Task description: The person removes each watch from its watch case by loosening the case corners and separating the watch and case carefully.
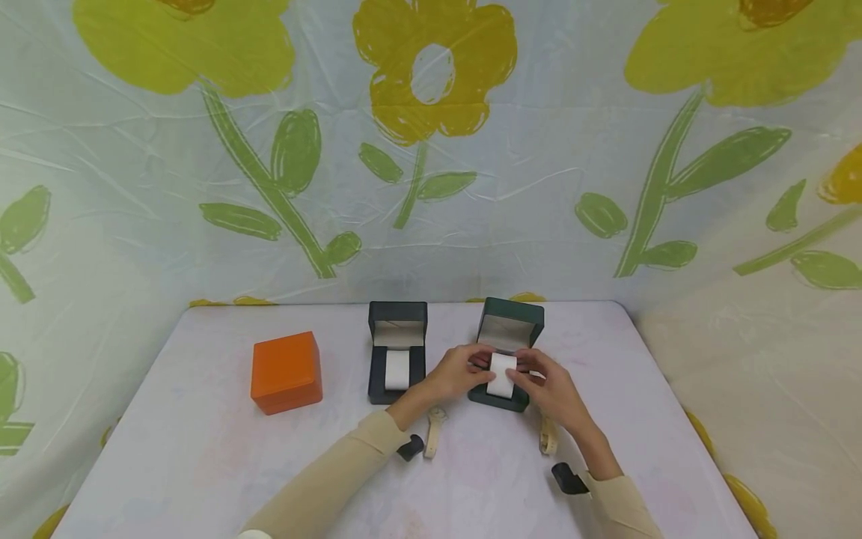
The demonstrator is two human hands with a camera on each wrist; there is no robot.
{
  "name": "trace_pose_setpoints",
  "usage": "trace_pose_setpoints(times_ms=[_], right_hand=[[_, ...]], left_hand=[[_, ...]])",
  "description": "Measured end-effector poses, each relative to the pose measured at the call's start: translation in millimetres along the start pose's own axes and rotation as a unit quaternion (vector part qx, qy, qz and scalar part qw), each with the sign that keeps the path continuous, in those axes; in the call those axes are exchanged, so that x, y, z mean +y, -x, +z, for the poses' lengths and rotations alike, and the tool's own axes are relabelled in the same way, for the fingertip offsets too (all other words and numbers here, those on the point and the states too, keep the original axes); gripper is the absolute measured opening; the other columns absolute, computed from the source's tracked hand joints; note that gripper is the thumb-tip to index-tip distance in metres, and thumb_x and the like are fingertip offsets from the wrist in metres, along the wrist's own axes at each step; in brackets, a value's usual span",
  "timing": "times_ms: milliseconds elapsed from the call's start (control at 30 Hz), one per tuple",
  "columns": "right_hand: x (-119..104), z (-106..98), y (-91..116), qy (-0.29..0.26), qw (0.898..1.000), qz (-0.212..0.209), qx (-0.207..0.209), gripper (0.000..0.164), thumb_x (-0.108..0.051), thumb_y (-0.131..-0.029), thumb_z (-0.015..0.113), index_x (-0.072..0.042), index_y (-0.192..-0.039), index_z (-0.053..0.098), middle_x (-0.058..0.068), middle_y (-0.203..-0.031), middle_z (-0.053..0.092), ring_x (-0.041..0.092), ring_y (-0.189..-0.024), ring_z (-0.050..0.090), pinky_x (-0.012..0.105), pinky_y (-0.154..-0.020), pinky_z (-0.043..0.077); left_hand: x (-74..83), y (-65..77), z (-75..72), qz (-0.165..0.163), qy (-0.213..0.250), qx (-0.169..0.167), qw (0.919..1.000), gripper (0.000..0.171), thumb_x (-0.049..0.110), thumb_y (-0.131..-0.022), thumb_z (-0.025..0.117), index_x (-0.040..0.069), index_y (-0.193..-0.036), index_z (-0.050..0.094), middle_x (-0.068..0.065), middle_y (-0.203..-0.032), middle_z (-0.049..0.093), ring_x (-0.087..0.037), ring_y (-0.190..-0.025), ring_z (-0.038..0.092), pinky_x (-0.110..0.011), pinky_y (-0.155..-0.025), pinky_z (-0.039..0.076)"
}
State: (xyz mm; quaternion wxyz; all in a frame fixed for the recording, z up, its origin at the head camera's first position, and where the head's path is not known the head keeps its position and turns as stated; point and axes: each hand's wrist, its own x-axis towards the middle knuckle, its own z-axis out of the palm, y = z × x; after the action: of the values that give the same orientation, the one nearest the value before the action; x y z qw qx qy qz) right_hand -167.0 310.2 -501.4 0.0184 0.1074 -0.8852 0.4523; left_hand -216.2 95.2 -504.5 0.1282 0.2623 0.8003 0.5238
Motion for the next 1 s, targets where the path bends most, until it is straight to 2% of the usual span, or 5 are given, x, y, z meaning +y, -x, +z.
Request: trace_pose_setpoints(times_ms=[300, 533, 600, 833, 1000], right_hand=[[3.7, -0.7, -3.2, 0.009, 1.000, 0.007, -0.013, 0.039, -0.018, -0.100, 0.070, 0.003, -0.131, 0.059, 0.018, -0.121, 0.066, 0.027, -0.110, 0.063, 0.015, -0.092, 0.051], [4.7, -0.1, -3.7, 0.043, 0.999, 0.006, -0.003, 0.038, -0.018, -0.100, 0.070, 0.004, -0.129, 0.060, 0.015, -0.113, 0.066, 0.027, -0.104, 0.061, 0.037, -0.093, 0.058], [5.7, 1.4, -3.8, 0.055, 0.998, 0.003, 0.004, 0.037, -0.018, -0.100, 0.070, 0.005, -0.128, 0.061, 0.014, -0.110, 0.066, 0.026, -0.102, 0.061, 0.041, -0.092, 0.058], [8.1, 7.2, -4.7, 0.074, 0.997, -0.010, 0.033, 0.034, -0.013, -0.099, 0.071, 0.007, -0.125, 0.062, 0.017, -0.109, 0.065, 0.029, -0.100, 0.064, 0.043, -0.087, 0.059], [7.9, 8.9, -6.3, 0.081, 0.996, 0.005, 0.042, 0.034, -0.016, -0.099, 0.071, 0.005, -0.124, 0.061, 0.015, -0.107, 0.066, 0.031, -0.101, 0.065, 0.047, -0.089, 0.059]], left_hand=[[-3.3, -4.9, 0.9, -0.014, -0.013, -0.004, 0.9998, 0.040, 0.007, -0.097, 0.073, -0.003, -0.134, 0.063, -0.011, -0.114, 0.068, -0.011, -0.099, 0.065, -0.015, -0.085, 0.053], [0.3, -5.7, 1.8, -0.015, -0.039, -0.004, 0.9991, 0.037, 0.006, -0.095, 0.073, -0.005, -0.130, 0.065, -0.011, -0.108, 0.067, -0.009, -0.091, 0.062, -0.015, -0.082, 0.052], [0.4, -6.0, 2.6, -0.013, -0.047, -0.001, 0.9988, 0.037, 0.006, -0.095, 0.074, -0.006, -0.129, 0.066, -0.012, -0.107, 0.068, -0.009, -0.090, 0.062, -0.016, -0.081, 0.052], [-0.8, -8.4, 7.1, -0.012, -0.064, 0.035, 0.9972, 0.033, 0.006, -0.093, 0.076, -0.005, -0.123, 0.068, -0.012, -0.102, 0.069, -0.011, -0.087, 0.066, -0.016, -0.077, 0.053], [-0.7, -8.9, 10.3, -0.014, -0.068, 0.051, 0.9963, 0.034, 0.004, -0.090, 0.078, -0.004, -0.121, 0.069, -0.011, -0.099, 0.068, -0.012, -0.085, 0.065, -0.015, -0.075, 0.052]])
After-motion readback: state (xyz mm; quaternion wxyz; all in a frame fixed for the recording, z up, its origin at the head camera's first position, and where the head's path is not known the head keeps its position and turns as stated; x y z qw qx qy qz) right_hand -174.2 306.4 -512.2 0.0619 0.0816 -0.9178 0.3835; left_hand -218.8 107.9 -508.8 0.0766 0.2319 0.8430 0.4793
